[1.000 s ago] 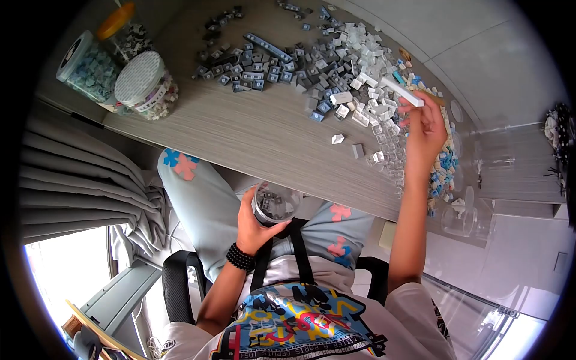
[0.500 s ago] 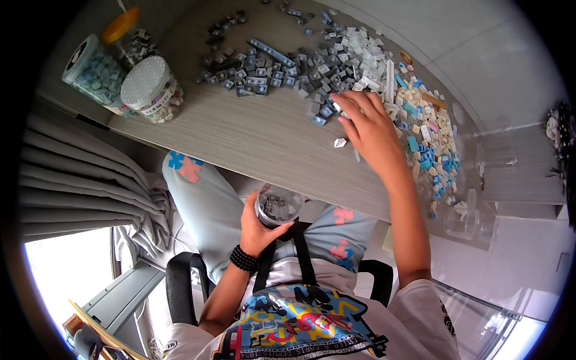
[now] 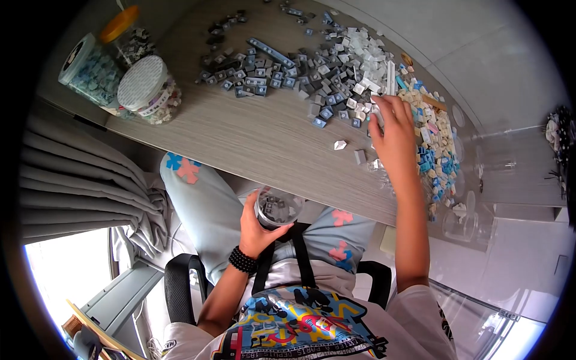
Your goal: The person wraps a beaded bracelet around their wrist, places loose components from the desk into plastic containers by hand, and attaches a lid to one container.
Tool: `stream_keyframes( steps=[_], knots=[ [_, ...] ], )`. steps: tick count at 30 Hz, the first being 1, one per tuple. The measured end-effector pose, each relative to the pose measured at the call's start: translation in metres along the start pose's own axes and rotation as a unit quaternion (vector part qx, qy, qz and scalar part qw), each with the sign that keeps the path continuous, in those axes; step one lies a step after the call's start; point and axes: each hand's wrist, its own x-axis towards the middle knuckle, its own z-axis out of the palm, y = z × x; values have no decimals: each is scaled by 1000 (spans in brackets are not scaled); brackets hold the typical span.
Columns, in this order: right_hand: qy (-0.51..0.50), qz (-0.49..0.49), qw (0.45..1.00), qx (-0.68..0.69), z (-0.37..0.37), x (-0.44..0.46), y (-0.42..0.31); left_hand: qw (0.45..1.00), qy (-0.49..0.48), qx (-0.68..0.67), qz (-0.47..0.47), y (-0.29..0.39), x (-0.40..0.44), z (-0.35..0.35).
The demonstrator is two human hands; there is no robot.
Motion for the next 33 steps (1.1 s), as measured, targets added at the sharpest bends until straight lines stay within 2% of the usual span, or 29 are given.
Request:
stream_keyframes(
  steps=[2,4,7,10,12,14,15,18,20,22,26,31,33],
  knots=[
    [9,-2,1000,-9,5,7,-13,1000,2,-5,-4,0,0,0],
    [-27,-49,997,47,13,15,-32,1000,4,-9,-3,3,1,0],
    [-50,-77,995,27,39,31,-44,1000,-2,-9,-4,8,2,0],
    [-63,-37,997,-29,64,47,-49,1000,-6,-4,-4,9,3,-1],
    [-65,-32,997,-17,77,55,-56,1000,-1,-6,-5,9,2,-4],
    [-12,-33,999,25,99,66,-61,999,-37,0,-30,6,2,-5],
    [20,-34,999,6,107,71,-66,999,-38,1,-28,5,1,-5],
    [59,-27,996,66,123,91,-78,999,-39,-9,-29,4,1,-3],
    [66,-20,997,45,128,96,-86,999,-37,-14,-37,4,0,-4],
    [72,-17,987,146,125,102,-93,999,-20,-12,-22,8,2,-4],
    [121,0,983,141,115,97,-75,1000,1,-14,-6,8,4,-5],
    [115,0,991,64,117,90,-46,1000,1,-11,2,3,3,-3],
    [93,12,991,98,122,92,-51,1000,3,-14,7,3,2,-3]
  ],
)
